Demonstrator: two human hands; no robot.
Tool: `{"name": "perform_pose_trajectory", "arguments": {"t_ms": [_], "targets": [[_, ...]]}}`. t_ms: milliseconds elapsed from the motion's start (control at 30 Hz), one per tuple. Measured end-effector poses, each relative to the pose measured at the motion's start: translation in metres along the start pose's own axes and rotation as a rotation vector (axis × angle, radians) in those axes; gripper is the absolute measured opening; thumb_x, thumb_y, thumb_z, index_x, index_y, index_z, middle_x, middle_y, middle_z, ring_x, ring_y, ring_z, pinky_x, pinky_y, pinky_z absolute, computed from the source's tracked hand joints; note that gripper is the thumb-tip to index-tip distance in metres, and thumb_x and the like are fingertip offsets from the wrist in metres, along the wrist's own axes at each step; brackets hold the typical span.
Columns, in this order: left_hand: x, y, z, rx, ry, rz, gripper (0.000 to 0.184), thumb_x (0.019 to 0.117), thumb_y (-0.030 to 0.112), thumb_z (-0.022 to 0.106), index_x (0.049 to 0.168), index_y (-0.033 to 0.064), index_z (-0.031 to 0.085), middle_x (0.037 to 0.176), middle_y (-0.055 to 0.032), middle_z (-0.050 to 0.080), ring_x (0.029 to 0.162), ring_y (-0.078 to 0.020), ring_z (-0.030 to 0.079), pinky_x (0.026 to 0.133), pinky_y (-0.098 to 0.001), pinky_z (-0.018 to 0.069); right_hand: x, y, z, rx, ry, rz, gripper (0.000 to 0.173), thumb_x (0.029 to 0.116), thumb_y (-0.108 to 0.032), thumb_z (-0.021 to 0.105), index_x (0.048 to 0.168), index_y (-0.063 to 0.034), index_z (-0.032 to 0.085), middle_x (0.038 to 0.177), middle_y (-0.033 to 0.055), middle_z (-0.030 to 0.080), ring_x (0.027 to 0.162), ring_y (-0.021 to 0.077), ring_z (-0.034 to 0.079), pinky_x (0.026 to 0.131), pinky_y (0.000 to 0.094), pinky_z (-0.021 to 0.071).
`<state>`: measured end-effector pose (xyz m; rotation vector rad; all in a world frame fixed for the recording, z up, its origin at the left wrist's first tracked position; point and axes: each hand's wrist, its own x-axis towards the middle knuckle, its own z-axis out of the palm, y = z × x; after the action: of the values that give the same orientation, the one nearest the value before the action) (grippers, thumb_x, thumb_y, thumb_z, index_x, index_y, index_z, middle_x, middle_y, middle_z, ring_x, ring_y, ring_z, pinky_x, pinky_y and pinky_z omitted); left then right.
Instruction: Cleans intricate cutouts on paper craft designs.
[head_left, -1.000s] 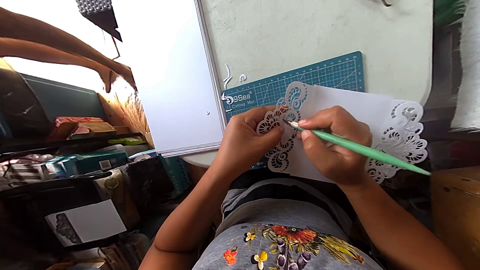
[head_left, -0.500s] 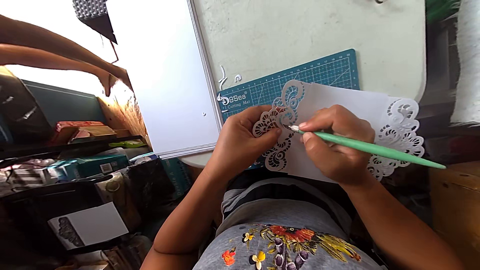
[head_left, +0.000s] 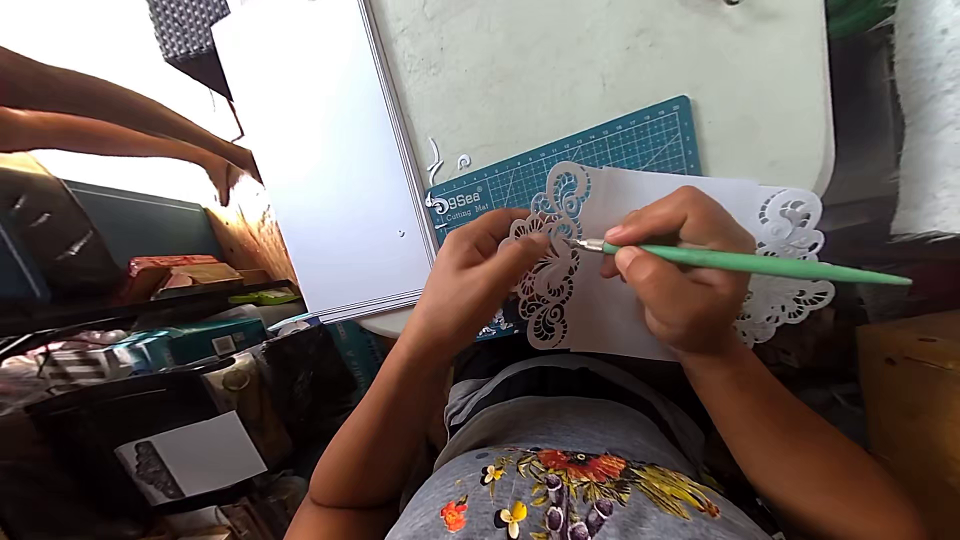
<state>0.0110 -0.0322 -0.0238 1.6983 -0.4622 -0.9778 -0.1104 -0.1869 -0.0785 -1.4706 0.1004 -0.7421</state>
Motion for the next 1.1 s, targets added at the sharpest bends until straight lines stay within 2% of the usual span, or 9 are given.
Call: {"name": "perform_pose_trajectory", "arguments": {"t_ms": [33,100,267,433,600,767,900,1000,1100], "targets": [[0.002,0.0,-0.001,-0.068,-0.011,-0.024,0.029,0.1029,0.016,0.039,0.112,0.0116,0.066,0.088,0.0078,0.07,0.076,-0.0003,0.068,0.068,-0.0194,0.0588,0.0,0.002,-0.001,0.028,0.018,0.005,0.013,0.0886,0.001,0.056,0.097,-0.0056,0.064,0.089,-0.0051,0.068,0.074,-0.0017,0.063,0.063,0.0154,0.0545],[0.005,0.0,-0.003,-0.132,-0.031,-0.032,0.034,0.1019,0.019,0.036,0.111,0.0102,0.068,0.092,0.0064,0.072,0.083,-0.0025,0.069,0.074,-0.0226,0.0596,0.001,0.003,-0.002,0.057,0.041,0.015,0.014,0.0896,0.0,0.056,0.098,-0.0075,0.064,0.09,-0.0063,0.068,0.073,-0.0014,0.063,0.062,0.0159,0.0545],[-0.008,0.003,-0.003,-0.013,-0.079,-0.047,0.016,0.0975,0.004,0.055,0.107,0.0106,0.066,0.086,0.0045,0.073,0.073,-0.002,0.069,0.065,-0.0201,0.0594,0.0,0.002,-0.001,0.06,0.045,0.007,0.012,0.0892,0.002,0.056,0.096,-0.0048,0.063,0.088,-0.005,0.067,0.073,-0.002,0.063,0.063,0.0149,0.0544],[-0.016,-0.006,0.001,0.057,-0.08,-0.032,0.029,0.0892,-0.006,0.069,0.116,0.0054,0.064,0.093,0.0017,0.075,0.078,-0.0037,0.072,0.069,-0.0206,0.0612,0.001,0.002,0.001,0.06,0.071,0.003,0.013,0.0897,0.002,0.055,0.097,-0.0041,0.063,0.089,-0.0053,0.067,0.073,-0.0016,0.062,0.063,0.0158,0.0542],[-0.012,-0.003,-0.002,0.01,0.069,0.049,0.027,0.0944,-0.004,0.064,0.119,0.0061,0.063,0.096,0.0019,0.073,0.077,-0.0033,0.07,0.069,-0.0196,0.06,0.0,-0.016,0.002,-0.08,0.049,0.069,0.012,0.0911,0.001,0.054,0.101,-0.0003,0.061,0.09,-0.0003,0.064,0.07,-0.0002,0.062,0.061,0.0137,0.0536],[-0.006,-0.002,-0.003,0.027,0.071,0.038,0.024,0.0945,-0.004,0.064,0.116,0.004,0.067,0.094,0.001,0.074,0.077,-0.003,0.07,0.069,-0.019,0.0599,0.006,-0.018,0.007,-0.173,-0.084,0.028,0.021,0.0874,0.0,0.056,0.107,0.0051,0.057,0.094,0.0047,0.065,0.078,0.0006,0.064,0.066,0.0144,0.055],[0.0,-0.005,-0.002,0.02,0.081,0.02,0.027,0.0891,-0.006,0.069,0.114,0.0023,0.066,0.096,0.0001,0.075,0.081,-0.0033,0.072,0.074,-0.02,0.061,0.007,-0.008,0.009,-0.174,-0.116,-0.026,0.017,0.0851,0.002,0.057,0.101,0.0061,0.06,0.093,0.0066,0.066,0.081,0.0019,0.064,0.07,0.0148,0.0542],[-0.004,-0.008,-0.002,0.064,0.093,0.052,0.023,0.0909,-0.004,0.069,0.112,0.0035,0.065,0.093,-0.0003,0.074,0.076,-0.0028,0.07,0.068,-0.0179,0.0594,0.007,-0.003,0.008,-0.194,-0.135,-0.037,0.014,0.0846,0.001,0.057,0.096,0.0055,0.063,0.092,0.0075,0.067,0.081,0.0027,0.064,0.07,0.0147,0.0537],[-0.005,-0.011,-0.003,0.076,0.083,0.09,0.025,0.0915,-0.004,0.069,0.115,0.003,0.065,0.095,-0.0006,0.074,0.076,-0.0024,0.069,0.068,-0.0167,0.0585,0.006,-0.002,0.011,-0.223,-0.154,-0.038,0.013,0.0846,0.0,0.058,0.095,0.0049,0.064,0.089,0.0076,0.067,0.079,0.0031,0.064,0.068,0.0142,0.0521]]}}
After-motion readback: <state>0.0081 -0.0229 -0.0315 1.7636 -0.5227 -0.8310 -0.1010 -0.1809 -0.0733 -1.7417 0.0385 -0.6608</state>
